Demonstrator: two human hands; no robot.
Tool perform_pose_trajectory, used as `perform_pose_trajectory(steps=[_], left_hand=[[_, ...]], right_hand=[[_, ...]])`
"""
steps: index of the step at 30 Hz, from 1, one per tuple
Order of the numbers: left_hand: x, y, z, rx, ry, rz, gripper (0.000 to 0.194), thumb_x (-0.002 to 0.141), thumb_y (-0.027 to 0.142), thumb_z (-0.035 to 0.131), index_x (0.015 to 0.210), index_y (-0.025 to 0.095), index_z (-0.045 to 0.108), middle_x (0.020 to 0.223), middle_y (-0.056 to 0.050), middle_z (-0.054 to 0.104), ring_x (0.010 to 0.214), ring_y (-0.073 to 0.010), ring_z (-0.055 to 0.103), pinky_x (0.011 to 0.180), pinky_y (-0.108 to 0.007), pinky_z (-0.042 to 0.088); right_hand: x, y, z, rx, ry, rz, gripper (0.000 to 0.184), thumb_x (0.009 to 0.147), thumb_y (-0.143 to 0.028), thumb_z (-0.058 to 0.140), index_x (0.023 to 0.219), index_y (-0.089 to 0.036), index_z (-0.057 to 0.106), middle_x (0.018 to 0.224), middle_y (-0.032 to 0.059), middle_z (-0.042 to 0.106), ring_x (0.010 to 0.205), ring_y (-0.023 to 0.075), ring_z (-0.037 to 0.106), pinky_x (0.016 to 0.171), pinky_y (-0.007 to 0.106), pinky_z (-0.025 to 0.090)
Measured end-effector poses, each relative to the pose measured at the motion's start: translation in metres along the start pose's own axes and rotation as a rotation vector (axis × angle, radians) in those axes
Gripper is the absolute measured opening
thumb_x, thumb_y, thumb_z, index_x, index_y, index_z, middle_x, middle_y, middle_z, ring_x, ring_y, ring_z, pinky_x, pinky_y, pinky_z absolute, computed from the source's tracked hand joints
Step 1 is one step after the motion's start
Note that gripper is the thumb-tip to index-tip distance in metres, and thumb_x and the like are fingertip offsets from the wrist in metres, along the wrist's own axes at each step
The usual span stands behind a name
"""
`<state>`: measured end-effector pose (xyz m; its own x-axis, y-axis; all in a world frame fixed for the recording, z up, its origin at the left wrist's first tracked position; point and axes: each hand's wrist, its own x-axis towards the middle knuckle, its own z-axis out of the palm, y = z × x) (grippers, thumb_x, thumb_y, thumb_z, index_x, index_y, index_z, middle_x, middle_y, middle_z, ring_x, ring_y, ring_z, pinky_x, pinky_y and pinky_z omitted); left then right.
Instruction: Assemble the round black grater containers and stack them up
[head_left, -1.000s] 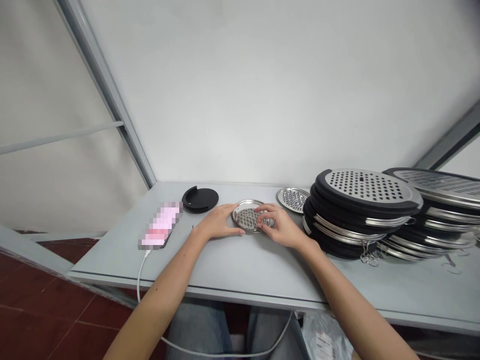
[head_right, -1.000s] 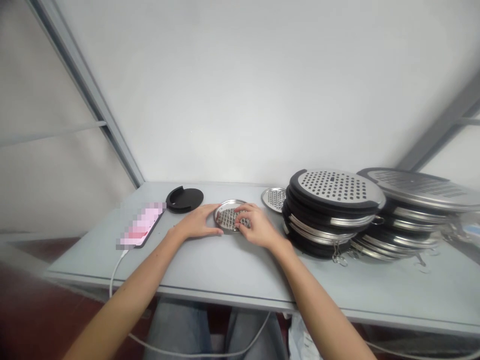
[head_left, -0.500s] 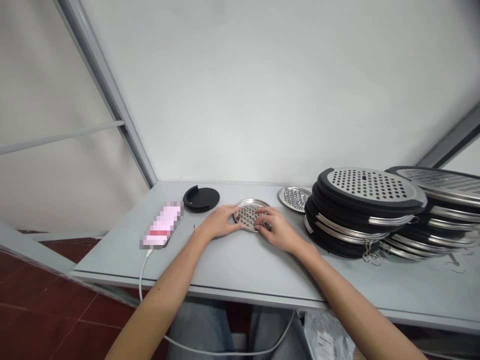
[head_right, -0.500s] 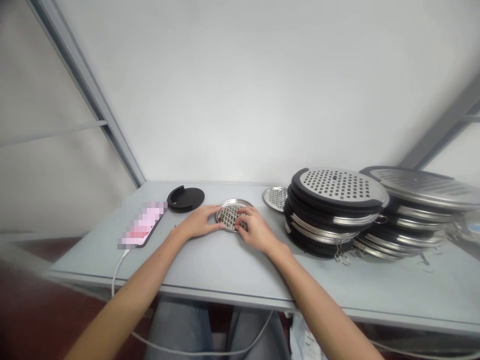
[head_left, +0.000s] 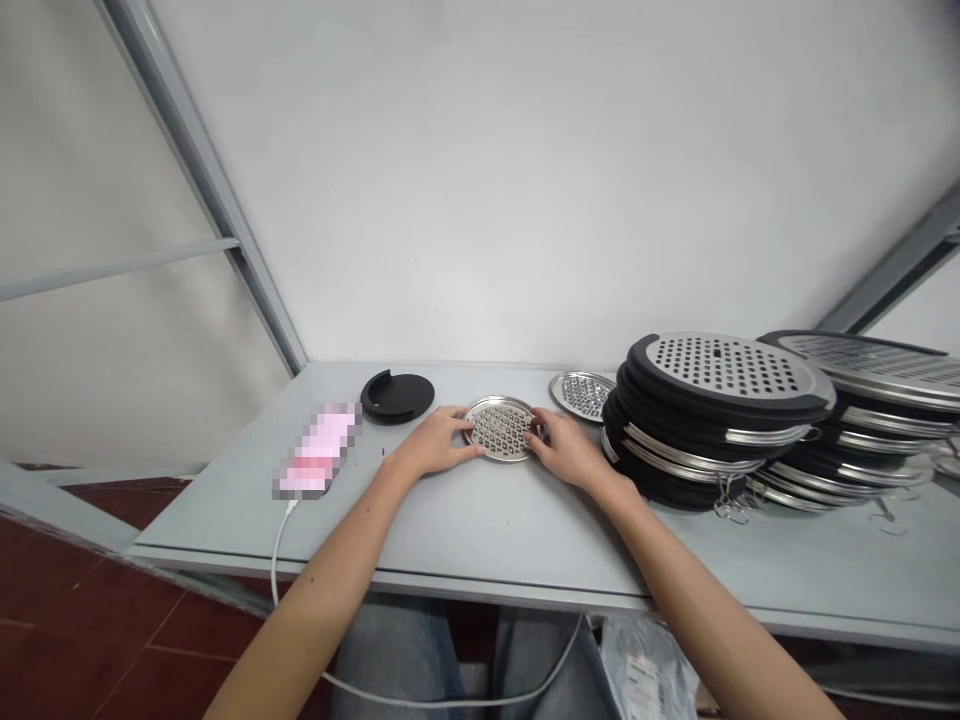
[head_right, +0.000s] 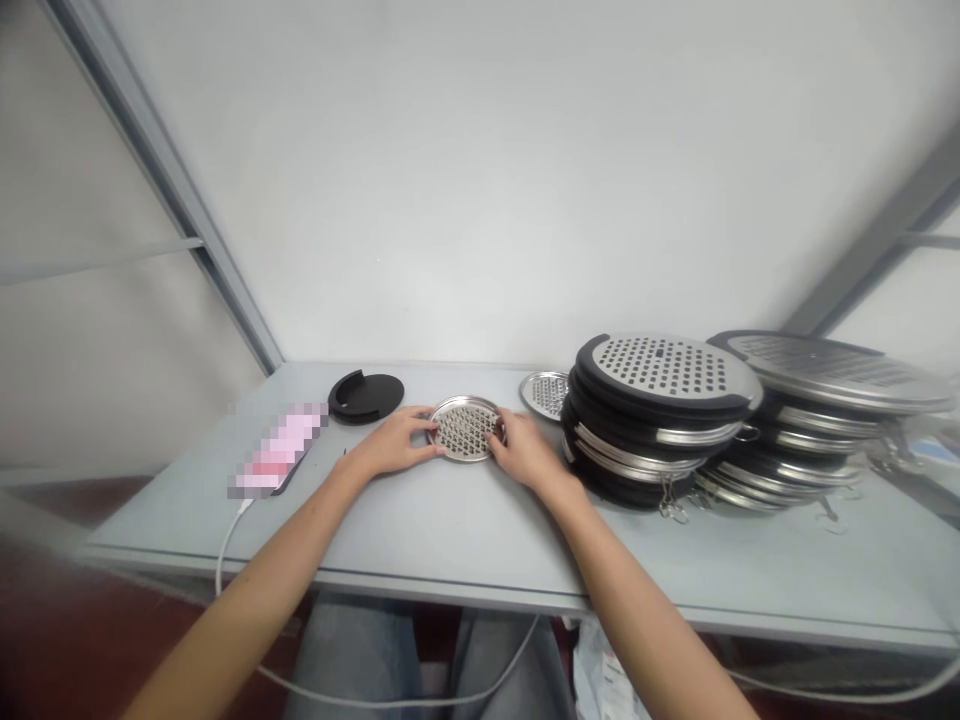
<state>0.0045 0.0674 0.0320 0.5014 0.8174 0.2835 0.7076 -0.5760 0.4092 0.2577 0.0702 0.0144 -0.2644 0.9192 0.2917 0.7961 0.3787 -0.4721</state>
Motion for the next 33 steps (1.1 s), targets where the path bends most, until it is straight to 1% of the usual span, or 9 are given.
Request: perform_pose_trajectory(steps=[4, 8, 13, 15, 18, 20, 23, 28, 33], left_hand=[[0.000, 0.000, 0.001, -0.006, 0.012, 0.012, 0.039, 0.080, 0.052, 0.063, 0.105, 0.022, 0.072, 0.131, -0.009, 0.056, 0.117, -0.0259, 0.055, 0.103, -0.038, 0.044], [-0.001, 0.001, 0.001, 0.003, 0.008, 0.001, 0.040, 0.081, 0.051, 0.062, 0.106, 0.022, 0.071, 0.132, -0.010, 0.055, 0.117, -0.0266, 0.055, 0.103, -0.039, 0.044], [-0.001, 0.001, 0.001, 0.007, 0.005, 0.003, 0.040, 0.082, 0.051, 0.061, 0.109, 0.022, 0.070, 0.133, -0.009, 0.054, 0.117, -0.0262, 0.055, 0.103, -0.039, 0.044], [-0.001, 0.000, 0.002, 0.014, 0.004, 0.002, 0.041, 0.082, 0.051, 0.060, 0.110, 0.022, 0.070, 0.134, -0.010, 0.054, 0.119, -0.0269, 0.054, 0.103, -0.039, 0.043], [-0.001, 0.001, 0.002, 0.042, 0.002, 0.012, 0.046, 0.082, 0.052, 0.060, 0.114, 0.020, 0.068, 0.134, -0.012, 0.053, 0.122, -0.0284, 0.051, 0.104, -0.041, 0.042], [-0.001, 0.001, 0.003, 0.060, 0.000, 0.022, 0.048, 0.082, 0.053, 0.060, 0.116, 0.019, 0.067, 0.135, -0.013, 0.053, 0.122, -0.0289, 0.051, 0.105, -0.042, 0.041], [-0.001, 0.001, 0.004, 0.071, 0.007, 0.026, 0.050, 0.082, 0.053, 0.060, 0.118, 0.018, 0.064, 0.135, -0.014, 0.053, 0.123, -0.0288, 0.050, 0.105, -0.043, 0.040], [-0.001, 0.000, 0.005, 0.082, 0.013, 0.023, 0.050, 0.081, 0.051, 0.062, 0.119, 0.018, 0.063, 0.134, -0.014, 0.053, 0.124, -0.0289, 0.049, 0.105, -0.043, 0.040], [-0.001, 0.000, 0.006, 0.079, 0.018, 0.022, 0.050, 0.082, 0.052, 0.061, 0.118, 0.018, 0.064, 0.136, -0.014, 0.052, 0.125, -0.0295, 0.048, 0.107, -0.044, 0.039]], right_hand=[[0.000, 0.001, -0.001, -0.069, 0.014, -0.025, 0.031, 0.086, -0.033, 0.054, 0.109, -0.015, 0.062, 0.095, 0.0120, 0.068, 0.091, 0.0233, 0.062, 0.080, 0.031, 0.045], [-0.002, -0.001, -0.004, -0.143, 0.015, -0.049, 0.027, 0.087, -0.033, 0.052, 0.104, -0.018, 0.066, 0.096, 0.0118, 0.068, 0.097, 0.0246, 0.060, 0.081, 0.031, 0.045], [-0.003, -0.002, -0.004, -0.140, 0.026, -0.001, 0.030, 0.088, -0.033, 0.051, 0.112, -0.021, 0.063, 0.103, 0.0122, 0.066, 0.094, 0.0245, 0.062, 0.073, 0.030, 0.046], [-0.004, 0.000, -0.002, -0.124, 0.016, -0.026, 0.034, 0.088, -0.035, 0.051, 0.116, -0.019, 0.061, 0.104, 0.0130, 0.067, 0.105, 0.0272, 0.059, 0.081, 0.033, 0.046], [-0.004, 0.002, 0.003, -0.109, -0.022, -0.077, 0.046, 0.089, -0.041, 0.049, 0.127, -0.015, 0.054, 0.111, 0.0155, 0.065, 0.126, 0.0320, 0.045, 0.098, 0.041, 0.041], [-0.005, 0.002, 0.005, -0.086, -0.043, -0.090, 0.052, 0.089, -0.043, 0.048, 0.133, -0.014, 0.048, 0.121, 0.0166, 0.062, 0.130, 0.0334, 0.041, 0.102, 0.044, 0.038], [-0.005, 0.001, 0.004, -0.034, -0.046, -0.103, 0.056, 0.088, -0.043, 0.051, 0.135, -0.014, 0.044, 0.125, 0.0164, 0.059, 0.126, 0.0320, 0.045, 0.101, 0.044, 0.038], [-0.004, -0.002, 0.003, 0.045, -0.020, -0.088, 0.057, 0.083, -0.040, 0.057, 0.132, -0.012, 0.046, 0.117, 0.0165, 0.061, 0.113, 0.0283, 0.054, 0.095, 0.040, 0.043], [-0.001, -0.001, 0.005, 0.073, 0.011, -0.074, 0.054, 0.080, -0.035, 0.061, 0.129, -0.015, 0.049, 0.116, 0.0144, 0.062, 0.109, 0.0267, 0.057, 0.094, 0.039, 0.045]])
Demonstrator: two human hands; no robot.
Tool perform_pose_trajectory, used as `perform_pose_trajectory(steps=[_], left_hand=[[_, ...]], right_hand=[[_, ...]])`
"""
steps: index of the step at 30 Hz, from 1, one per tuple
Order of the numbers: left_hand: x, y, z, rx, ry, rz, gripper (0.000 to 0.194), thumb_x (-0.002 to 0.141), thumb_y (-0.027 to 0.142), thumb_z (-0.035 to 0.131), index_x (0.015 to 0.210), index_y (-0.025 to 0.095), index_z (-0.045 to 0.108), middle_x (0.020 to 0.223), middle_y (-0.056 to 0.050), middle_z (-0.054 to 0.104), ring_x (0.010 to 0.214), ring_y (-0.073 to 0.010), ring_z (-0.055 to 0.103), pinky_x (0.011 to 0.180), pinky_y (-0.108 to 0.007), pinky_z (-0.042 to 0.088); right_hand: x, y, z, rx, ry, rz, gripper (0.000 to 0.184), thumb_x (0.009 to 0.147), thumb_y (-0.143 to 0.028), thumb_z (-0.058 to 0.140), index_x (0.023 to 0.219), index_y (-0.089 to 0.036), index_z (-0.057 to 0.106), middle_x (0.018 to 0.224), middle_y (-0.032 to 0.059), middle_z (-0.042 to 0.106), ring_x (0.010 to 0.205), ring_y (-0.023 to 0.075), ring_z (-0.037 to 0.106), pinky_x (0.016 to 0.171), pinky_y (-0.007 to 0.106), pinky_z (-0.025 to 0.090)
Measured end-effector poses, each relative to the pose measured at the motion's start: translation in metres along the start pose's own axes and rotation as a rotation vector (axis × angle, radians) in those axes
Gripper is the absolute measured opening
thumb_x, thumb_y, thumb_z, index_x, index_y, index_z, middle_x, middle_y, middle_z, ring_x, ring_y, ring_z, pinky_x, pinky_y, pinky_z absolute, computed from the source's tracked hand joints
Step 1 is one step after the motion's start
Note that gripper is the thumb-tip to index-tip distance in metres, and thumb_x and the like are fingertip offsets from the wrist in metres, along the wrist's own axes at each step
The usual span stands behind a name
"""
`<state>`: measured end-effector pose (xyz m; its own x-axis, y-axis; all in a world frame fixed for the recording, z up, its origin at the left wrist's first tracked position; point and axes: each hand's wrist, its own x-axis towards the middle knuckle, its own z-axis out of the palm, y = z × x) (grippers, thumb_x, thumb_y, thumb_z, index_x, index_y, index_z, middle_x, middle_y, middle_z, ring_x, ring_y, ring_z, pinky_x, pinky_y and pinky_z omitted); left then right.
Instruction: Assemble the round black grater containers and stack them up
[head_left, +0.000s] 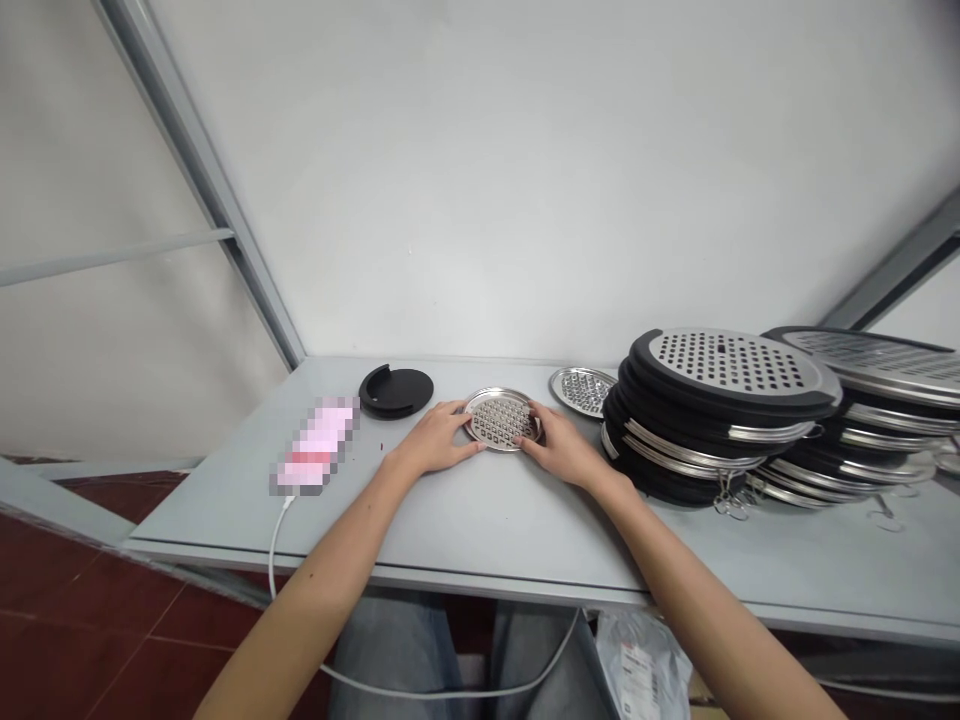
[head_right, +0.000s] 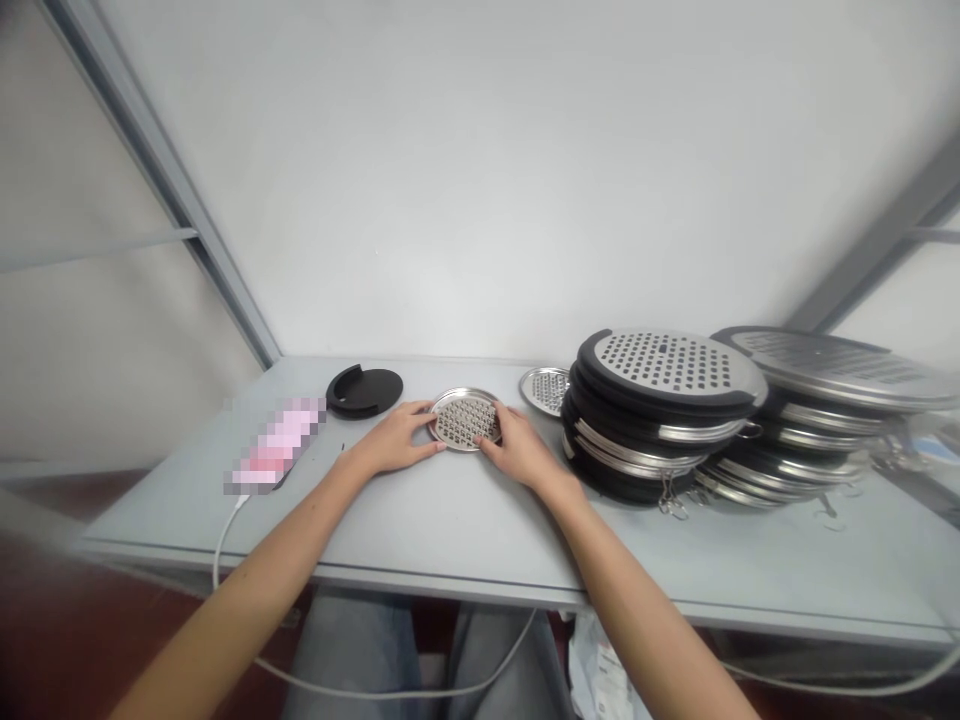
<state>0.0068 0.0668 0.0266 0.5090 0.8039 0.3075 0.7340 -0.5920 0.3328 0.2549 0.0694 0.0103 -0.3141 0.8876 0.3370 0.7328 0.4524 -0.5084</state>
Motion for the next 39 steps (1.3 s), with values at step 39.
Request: perform_pose_trajectory(steps=[39], left_hand=[[0.000, -0.001, 0.003, 0.041, -0.048, -0.040, 0.056, 0.084, 0.054, 0.056, 0.125, 0.016, 0.059, 0.139, -0.015, 0.049, 0.129, -0.0295, 0.045, 0.108, -0.042, 0.037]], right_hand=[[0.004, 0.002, 0.004, 0.020, -0.003, -0.168, 0.012, 0.084, -0.022, 0.055, 0.084, -0.019, 0.066, 0.119, 0.0118, 0.060, 0.113, 0.0248, 0.054, 0.098, 0.041, 0.041]])
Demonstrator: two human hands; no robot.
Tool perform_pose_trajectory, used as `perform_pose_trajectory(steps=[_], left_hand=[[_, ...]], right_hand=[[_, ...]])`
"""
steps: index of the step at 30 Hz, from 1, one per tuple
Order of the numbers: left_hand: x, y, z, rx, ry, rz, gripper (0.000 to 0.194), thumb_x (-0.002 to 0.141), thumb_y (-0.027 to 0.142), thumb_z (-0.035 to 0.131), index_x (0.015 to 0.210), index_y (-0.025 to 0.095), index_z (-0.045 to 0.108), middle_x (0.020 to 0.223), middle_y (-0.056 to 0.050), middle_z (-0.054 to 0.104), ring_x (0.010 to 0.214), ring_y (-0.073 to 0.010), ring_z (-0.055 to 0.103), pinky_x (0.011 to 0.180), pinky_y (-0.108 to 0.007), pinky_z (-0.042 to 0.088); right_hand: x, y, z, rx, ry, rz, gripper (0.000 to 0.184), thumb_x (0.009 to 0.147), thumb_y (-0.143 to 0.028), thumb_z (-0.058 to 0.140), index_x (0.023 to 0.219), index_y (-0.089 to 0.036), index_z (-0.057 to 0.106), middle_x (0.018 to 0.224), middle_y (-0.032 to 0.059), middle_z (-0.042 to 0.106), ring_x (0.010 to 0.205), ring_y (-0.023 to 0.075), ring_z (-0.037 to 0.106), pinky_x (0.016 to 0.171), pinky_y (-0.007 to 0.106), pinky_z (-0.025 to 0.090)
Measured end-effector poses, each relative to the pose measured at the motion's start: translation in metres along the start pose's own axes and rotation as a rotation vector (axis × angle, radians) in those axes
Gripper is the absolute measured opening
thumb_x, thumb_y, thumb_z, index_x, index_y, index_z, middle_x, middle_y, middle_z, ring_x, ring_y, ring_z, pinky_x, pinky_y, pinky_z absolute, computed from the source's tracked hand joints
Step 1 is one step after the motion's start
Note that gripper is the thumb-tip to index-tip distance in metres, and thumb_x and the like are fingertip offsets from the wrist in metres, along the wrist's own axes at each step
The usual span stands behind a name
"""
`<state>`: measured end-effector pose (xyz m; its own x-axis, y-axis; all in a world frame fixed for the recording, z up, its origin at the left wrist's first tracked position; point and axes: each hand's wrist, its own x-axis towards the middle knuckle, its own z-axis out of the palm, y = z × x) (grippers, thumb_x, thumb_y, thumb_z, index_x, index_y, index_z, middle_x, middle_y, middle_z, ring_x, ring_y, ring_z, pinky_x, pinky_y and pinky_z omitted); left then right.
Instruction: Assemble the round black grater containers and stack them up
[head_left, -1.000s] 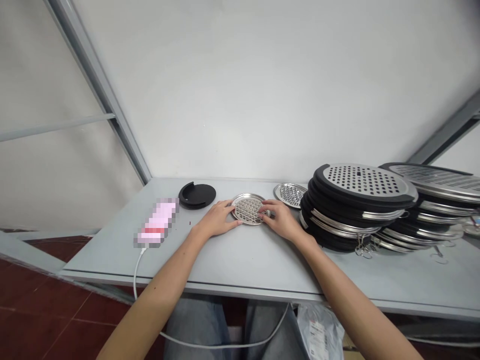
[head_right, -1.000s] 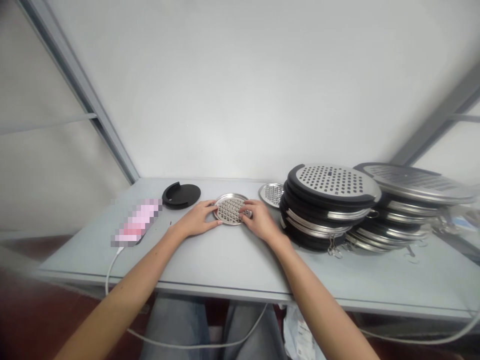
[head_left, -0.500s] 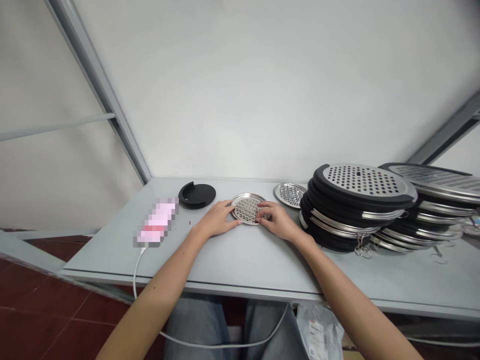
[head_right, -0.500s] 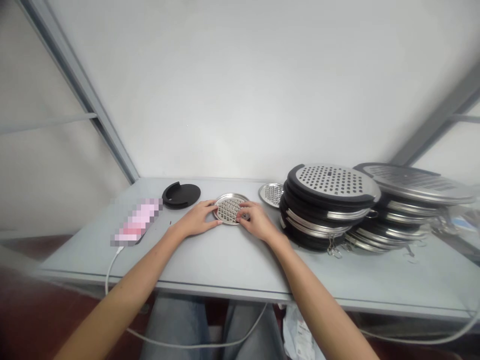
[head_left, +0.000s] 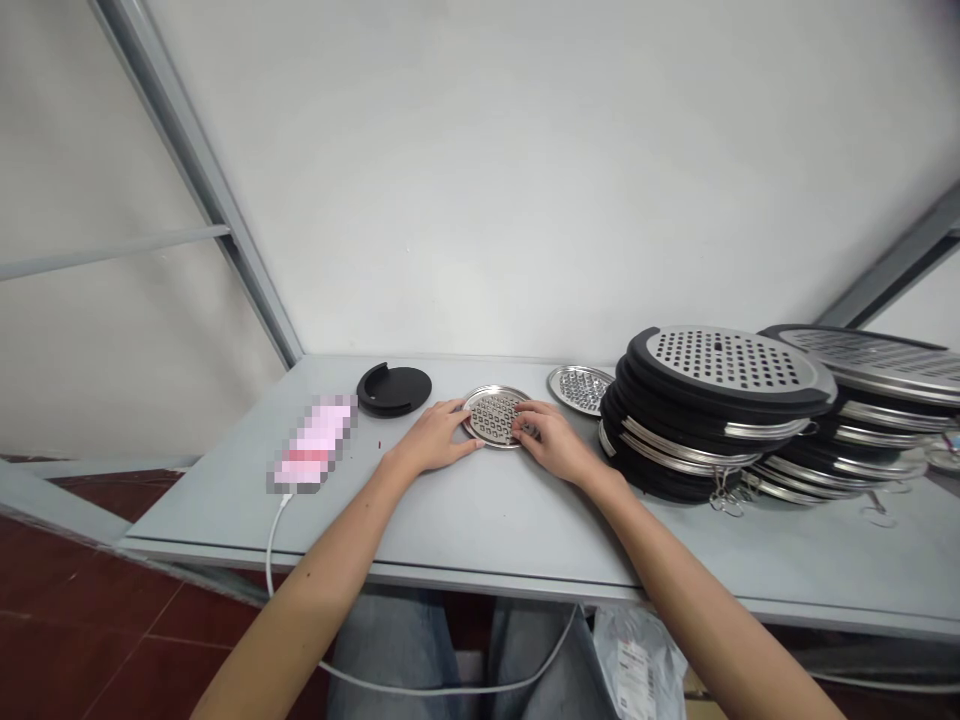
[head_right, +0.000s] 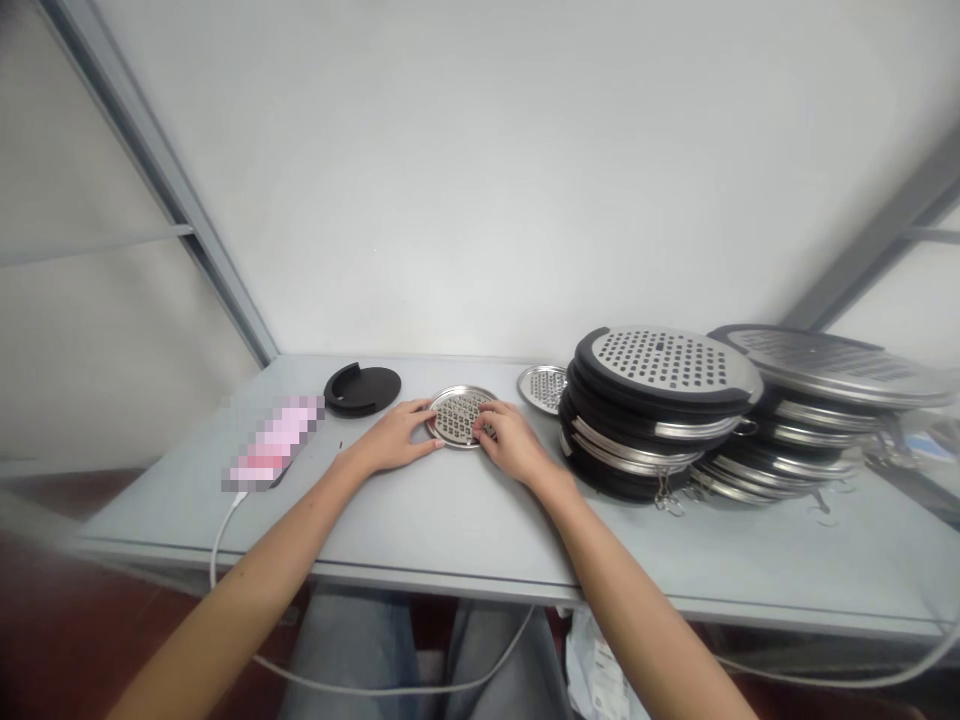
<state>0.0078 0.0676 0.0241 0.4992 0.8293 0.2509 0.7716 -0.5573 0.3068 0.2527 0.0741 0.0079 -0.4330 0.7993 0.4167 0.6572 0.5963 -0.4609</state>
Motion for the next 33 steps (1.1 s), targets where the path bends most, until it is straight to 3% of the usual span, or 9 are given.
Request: perform_pose_trajectory(steps=[13, 20, 27, 33], left_hand=[[0.000, 0.002, -0.001, -0.001, 0.003, -0.007, 0.053, 0.084, 0.054, 0.056, 0.121, 0.016, 0.062, 0.139, -0.015, 0.049, 0.129, -0.0295, 0.045, 0.109, -0.043, 0.037], [-0.001, 0.004, -0.003, 0.021, -0.015, 0.002, 0.061, 0.080, 0.056, 0.060, 0.126, 0.016, 0.059, 0.142, -0.015, 0.047, 0.131, -0.0306, 0.043, 0.110, -0.043, 0.035], [-0.001, 0.003, -0.002, 0.021, -0.019, -0.001, 0.064, 0.078, 0.057, 0.061, 0.127, 0.015, 0.057, 0.143, -0.015, 0.046, 0.131, -0.0309, 0.043, 0.110, -0.042, 0.036], [-0.001, 0.004, -0.003, 0.009, -0.007, 0.006, 0.055, 0.082, 0.052, 0.059, 0.124, 0.016, 0.060, 0.141, -0.014, 0.048, 0.130, -0.0310, 0.044, 0.109, -0.044, 0.036]], right_hand=[[-0.002, -0.005, -0.001, -0.017, 0.003, 0.010, 0.011, 0.084, -0.020, 0.054, 0.084, -0.019, 0.065, 0.118, 0.0109, 0.061, 0.112, 0.0251, 0.054, 0.098, 0.041, 0.042], [-0.001, -0.003, 0.002, -0.013, 0.033, 0.033, 0.011, 0.084, -0.019, 0.053, 0.083, -0.020, 0.064, 0.115, 0.0099, 0.061, 0.109, 0.0246, 0.054, 0.095, 0.039, 0.042], [0.001, -0.006, 0.003, -0.018, 0.031, 0.047, 0.011, 0.085, -0.017, 0.051, 0.079, -0.020, 0.060, 0.087, 0.0058, 0.066, 0.088, 0.0205, 0.058, 0.083, 0.033, 0.043], [-0.001, -0.012, 0.002, -0.029, 0.044, 0.071, 0.010, 0.084, -0.019, 0.054, 0.079, -0.020, 0.062, 0.089, 0.0062, 0.067, 0.088, 0.0204, 0.059, 0.081, 0.031, 0.044]])
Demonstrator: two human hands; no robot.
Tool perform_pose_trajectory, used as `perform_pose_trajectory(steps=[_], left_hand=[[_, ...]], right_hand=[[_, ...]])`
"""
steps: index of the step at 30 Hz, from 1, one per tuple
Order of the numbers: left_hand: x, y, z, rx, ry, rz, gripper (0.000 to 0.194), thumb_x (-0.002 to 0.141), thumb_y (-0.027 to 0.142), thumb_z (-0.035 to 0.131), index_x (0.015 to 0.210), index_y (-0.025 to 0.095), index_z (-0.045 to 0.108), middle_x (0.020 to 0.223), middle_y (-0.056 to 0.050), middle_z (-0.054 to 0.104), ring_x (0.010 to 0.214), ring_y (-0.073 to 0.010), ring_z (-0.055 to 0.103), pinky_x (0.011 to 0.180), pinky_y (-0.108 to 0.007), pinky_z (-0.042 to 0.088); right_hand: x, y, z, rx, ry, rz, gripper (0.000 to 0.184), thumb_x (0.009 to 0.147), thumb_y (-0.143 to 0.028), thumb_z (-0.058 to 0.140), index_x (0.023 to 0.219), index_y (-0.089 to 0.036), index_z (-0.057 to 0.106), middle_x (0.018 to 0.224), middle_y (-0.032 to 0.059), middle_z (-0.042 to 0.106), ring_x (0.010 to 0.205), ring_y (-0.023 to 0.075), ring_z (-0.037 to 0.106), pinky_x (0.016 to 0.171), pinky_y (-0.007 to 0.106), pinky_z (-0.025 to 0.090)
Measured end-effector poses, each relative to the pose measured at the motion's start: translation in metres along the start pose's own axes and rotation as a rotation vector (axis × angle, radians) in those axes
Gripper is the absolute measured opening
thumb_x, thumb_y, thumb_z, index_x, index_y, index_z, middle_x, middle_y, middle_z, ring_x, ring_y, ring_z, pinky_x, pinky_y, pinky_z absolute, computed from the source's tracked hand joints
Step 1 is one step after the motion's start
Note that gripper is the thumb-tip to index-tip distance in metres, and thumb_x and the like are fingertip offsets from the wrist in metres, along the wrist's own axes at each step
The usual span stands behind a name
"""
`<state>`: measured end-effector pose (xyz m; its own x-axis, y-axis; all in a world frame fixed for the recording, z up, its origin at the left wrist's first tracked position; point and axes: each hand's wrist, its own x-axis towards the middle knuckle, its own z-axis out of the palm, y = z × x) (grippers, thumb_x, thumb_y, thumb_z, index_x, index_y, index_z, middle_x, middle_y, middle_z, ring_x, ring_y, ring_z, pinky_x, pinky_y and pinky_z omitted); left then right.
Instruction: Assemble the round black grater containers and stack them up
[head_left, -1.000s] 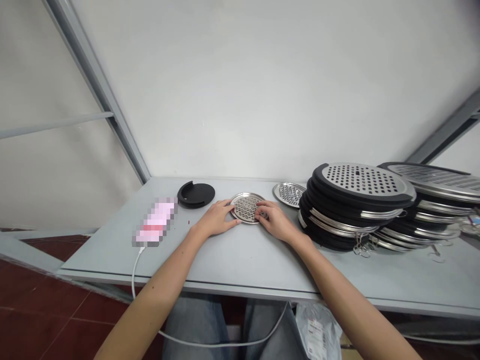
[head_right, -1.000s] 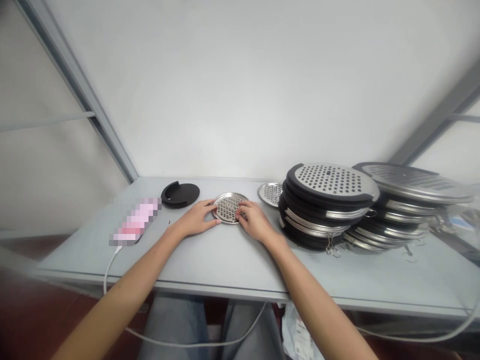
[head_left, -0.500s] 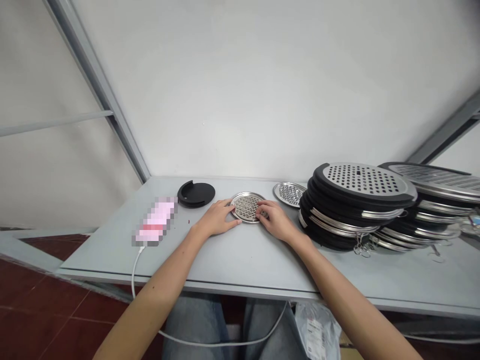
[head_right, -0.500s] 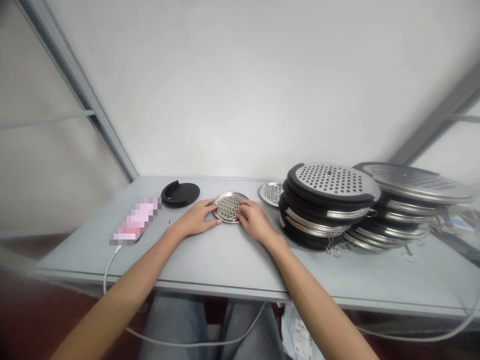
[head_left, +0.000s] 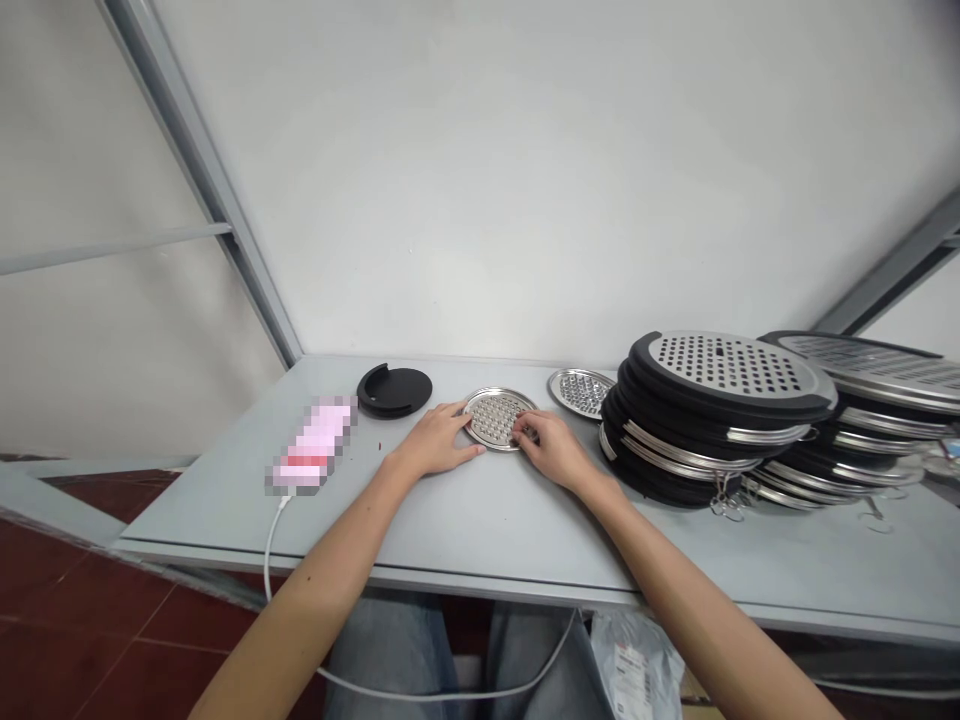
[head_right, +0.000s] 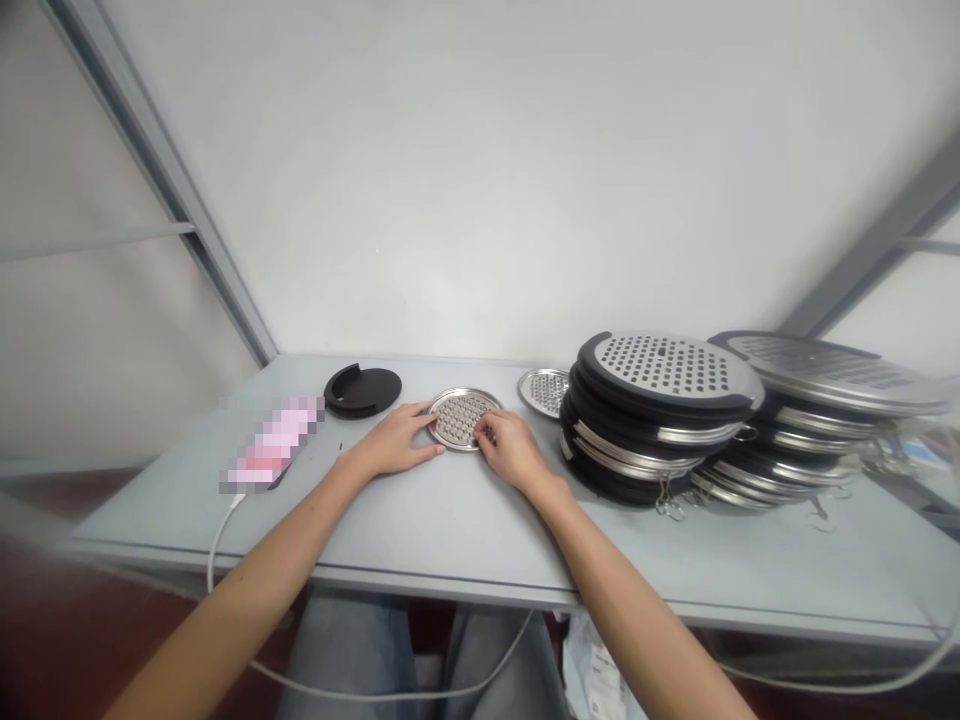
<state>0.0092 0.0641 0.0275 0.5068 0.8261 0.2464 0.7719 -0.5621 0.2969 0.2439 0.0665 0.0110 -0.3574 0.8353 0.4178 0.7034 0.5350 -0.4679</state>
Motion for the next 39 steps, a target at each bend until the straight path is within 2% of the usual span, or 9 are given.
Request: perform_pose_trajectory(steps=[6, 10, 17, 22, 30, 39], left_hand=[[0.000, 0.001, -0.002, -0.019, 0.008, -0.007, 0.052, 0.083, 0.051, 0.058, 0.122, 0.017, 0.060, 0.141, -0.013, 0.048, 0.129, -0.0302, 0.045, 0.108, -0.043, 0.037], [0.000, 0.001, -0.001, -0.019, -0.003, -0.019, 0.053, 0.083, 0.053, 0.058, 0.122, 0.017, 0.060, 0.141, -0.013, 0.048, 0.130, -0.0304, 0.044, 0.108, -0.043, 0.037], [0.000, 0.000, 0.001, -0.028, 0.016, 0.001, 0.055, 0.083, 0.051, 0.059, 0.127, 0.018, 0.056, 0.140, -0.013, 0.049, 0.128, -0.0290, 0.046, 0.107, -0.042, 0.037], [0.001, -0.001, 0.001, -0.029, 0.016, -0.006, 0.055, 0.083, 0.052, 0.059, 0.126, 0.018, 0.057, 0.139, -0.013, 0.050, 0.128, -0.0291, 0.046, 0.107, -0.041, 0.037], [0.000, -0.001, 0.000, -0.025, 0.039, -0.007, 0.053, 0.082, 0.055, 0.058, 0.120, 0.018, 0.062, 0.136, -0.013, 0.053, 0.124, -0.0296, 0.049, 0.105, -0.042, 0.040], [0.000, -0.002, 0.001, -0.019, 0.046, -0.007, 0.053, 0.082, 0.056, 0.058, 0.121, 0.019, 0.061, 0.136, -0.012, 0.053, 0.125, -0.0282, 0.049, 0.105, -0.041, 0.040]], right_hand=[[0.000, -0.004, -0.004, 0.042, -0.008, -0.011, 0.011, 0.082, -0.020, 0.057, 0.080, -0.020, 0.067, 0.095, 0.0063, 0.069, 0.091, 0.0215, 0.062, 0.084, 0.033, 0.045], [0.003, -0.003, -0.005, 0.072, -0.039, 0.042, 0.012, 0.080, -0.023, 0.061, 0.079, -0.021, 0.072, 0.105, 0.0077, 0.069, 0.094, 0.0226, 0.064, 0.087, 0.035, 0.046], [0.003, 0.003, 0.001, 0.028, -0.028, 0.030, 0.015, 0.084, -0.022, 0.057, 0.081, -0.020, 0.071, 0.115, 0.0098, 0.064, 0.109, 0.0260, 0.057, 0.097, 0.042, 0.042], [0.001, -0.002, 0.000, 0.074, 0.008, 0.013, 0.016, 0.088, -0.024, 0.052, 0.085, -0.020, 0.067, 0.116, 0.0090, 0.062, 0.109, 0.0242, 0.056, 0.097, 0.041, 0.042], [-0.004, -0.007, 0.002, 0.065, -0.052, 0.009, 0.015, 0.088, -0.024, 0.051, 0.082, -0.021, 0.065, 0.117, 0.0084, 0.060, 0.107, 0.0251, 0.057, 0.092, 0.042, 0.046], [-0.004, -0.008, 0.000, 0.044, -0.027, 0.018, 0.016, 0.090, -0.024, 0.046, 0.084, -0.022, 0.061, 0.119, 0.0078, 0.059, 0.105, 0.0234, 0.058, 0.089, 0.039, 0.047]])
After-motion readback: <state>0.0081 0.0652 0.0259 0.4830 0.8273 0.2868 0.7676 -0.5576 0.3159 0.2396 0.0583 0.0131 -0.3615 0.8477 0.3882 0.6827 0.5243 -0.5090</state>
